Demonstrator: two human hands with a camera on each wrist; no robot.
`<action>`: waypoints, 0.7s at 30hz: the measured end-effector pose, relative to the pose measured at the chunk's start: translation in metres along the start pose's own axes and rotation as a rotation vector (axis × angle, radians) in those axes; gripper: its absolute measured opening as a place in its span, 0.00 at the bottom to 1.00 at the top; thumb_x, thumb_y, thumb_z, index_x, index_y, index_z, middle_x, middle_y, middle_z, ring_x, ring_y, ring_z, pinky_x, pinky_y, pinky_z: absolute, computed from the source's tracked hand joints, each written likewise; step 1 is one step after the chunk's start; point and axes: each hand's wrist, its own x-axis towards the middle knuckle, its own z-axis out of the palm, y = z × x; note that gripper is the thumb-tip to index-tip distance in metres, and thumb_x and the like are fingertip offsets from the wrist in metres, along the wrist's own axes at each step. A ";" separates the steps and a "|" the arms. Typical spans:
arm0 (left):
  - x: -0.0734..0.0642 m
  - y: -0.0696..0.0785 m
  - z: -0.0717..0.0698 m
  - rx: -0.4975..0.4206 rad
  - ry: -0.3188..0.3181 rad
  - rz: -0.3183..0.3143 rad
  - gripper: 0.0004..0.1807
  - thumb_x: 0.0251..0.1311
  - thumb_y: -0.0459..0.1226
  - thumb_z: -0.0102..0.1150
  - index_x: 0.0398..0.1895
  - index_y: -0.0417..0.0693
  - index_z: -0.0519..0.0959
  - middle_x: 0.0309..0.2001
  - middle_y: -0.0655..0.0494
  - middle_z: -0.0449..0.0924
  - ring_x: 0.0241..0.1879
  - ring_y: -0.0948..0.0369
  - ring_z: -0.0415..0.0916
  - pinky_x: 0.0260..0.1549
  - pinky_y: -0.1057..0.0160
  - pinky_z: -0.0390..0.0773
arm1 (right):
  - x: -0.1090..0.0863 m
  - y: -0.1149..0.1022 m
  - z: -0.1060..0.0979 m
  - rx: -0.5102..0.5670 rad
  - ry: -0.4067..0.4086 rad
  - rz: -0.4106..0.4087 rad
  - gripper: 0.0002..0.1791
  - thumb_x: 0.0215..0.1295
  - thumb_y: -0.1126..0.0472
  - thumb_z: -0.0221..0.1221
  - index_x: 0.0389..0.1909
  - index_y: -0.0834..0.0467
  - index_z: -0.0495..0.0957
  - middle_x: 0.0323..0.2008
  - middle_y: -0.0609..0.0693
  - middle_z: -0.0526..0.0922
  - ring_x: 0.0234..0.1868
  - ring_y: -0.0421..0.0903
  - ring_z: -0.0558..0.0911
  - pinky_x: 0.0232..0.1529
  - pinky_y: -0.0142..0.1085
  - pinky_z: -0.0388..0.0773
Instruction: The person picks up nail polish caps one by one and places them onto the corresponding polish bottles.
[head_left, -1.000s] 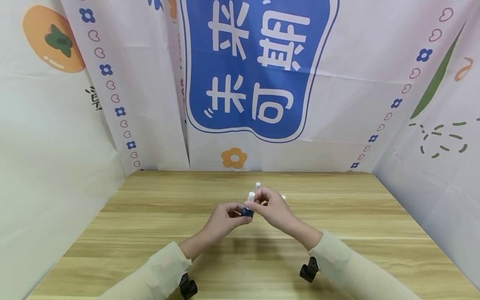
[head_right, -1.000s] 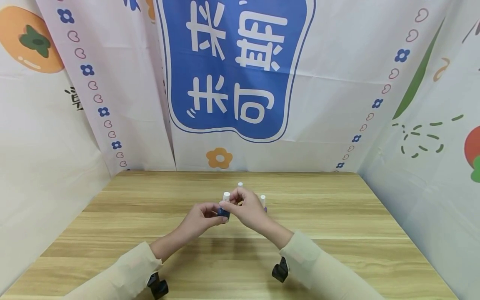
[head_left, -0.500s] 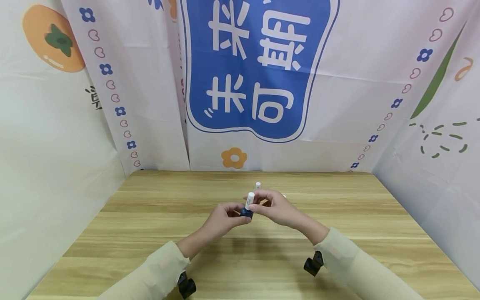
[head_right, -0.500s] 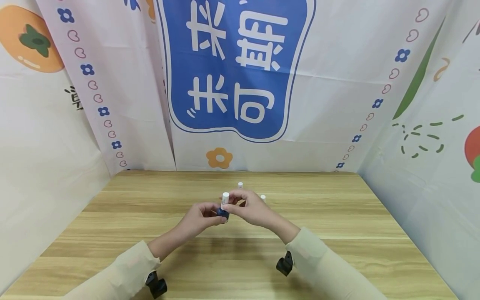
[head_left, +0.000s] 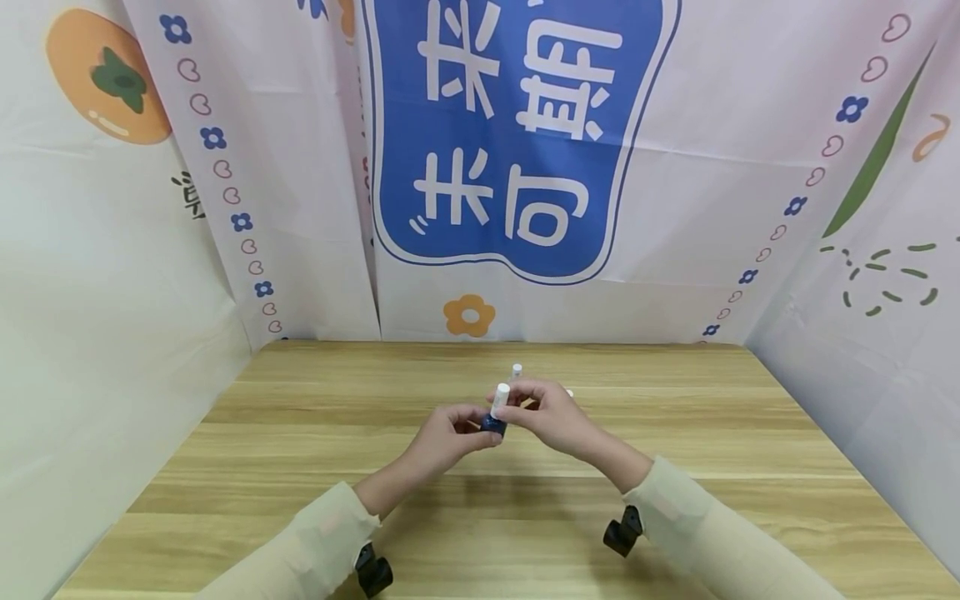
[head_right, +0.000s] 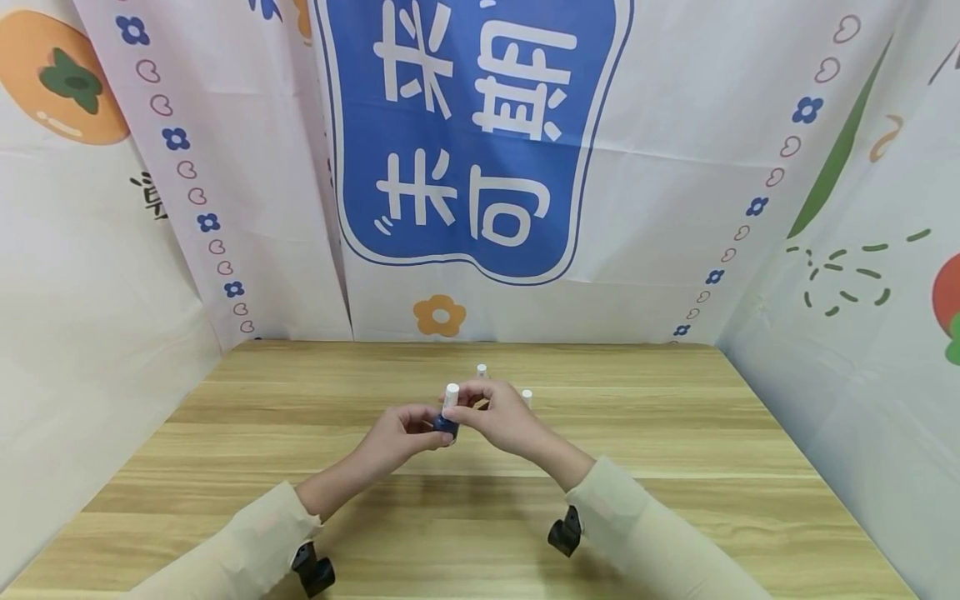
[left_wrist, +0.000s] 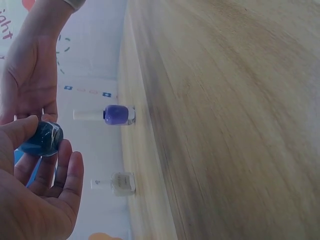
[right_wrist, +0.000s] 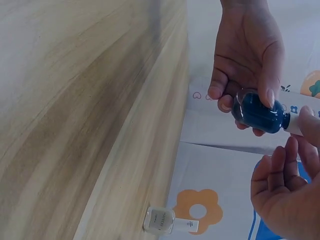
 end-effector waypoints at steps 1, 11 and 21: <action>0.000 0.000 0.000 -0.005 0.003 0.000 0.11 0.57 0.37 0.69 0.42 0.41 0.84 0.38 0.52 0.83 0.34 0.58 0.77 0.35 0.58 0.80 | 0.000 0.000 0.001 0.000 0.017 0.005 0.10 0.66 0.58 0.63 0.43 0.59 0.83 0.34 0.49 0.79 0.38 0.48 0.76 0.39 0.40 0.77; 0.000 0.001 0.001 -0.012 0.030 -0.020 0.12 0.57 0.37 0.69 0.42 0.41 0.84 0.38 0.53 0.83 0.34 0.58 0.77 0.38 0.51 0.80 | -0.002 -0.012 0.010 0.019 0.132 0.018 0.09 0.62 0.62 0.66 0.29 0.61 0.75 0.27 0.50 0.75 0.31 0.48 0.73 0.28 0.32 0.69; 0.001 -0.001 0.002 -0.010 0.026 0.020 0.11 0.57 0.35 0.69 0.43 0.41 0.85 0.39 0.52 0.84 0.35 0.58 0.79 0.34 0.62 0.80 | 0.001 -0.001 0.017 -0.012 0.192 0.028 0.15 0.60 0.58 0.68 0.26 0.58 0.71 0.23 0.47 0.72 0.27 0.44 0.69 0.22 0.30 0.63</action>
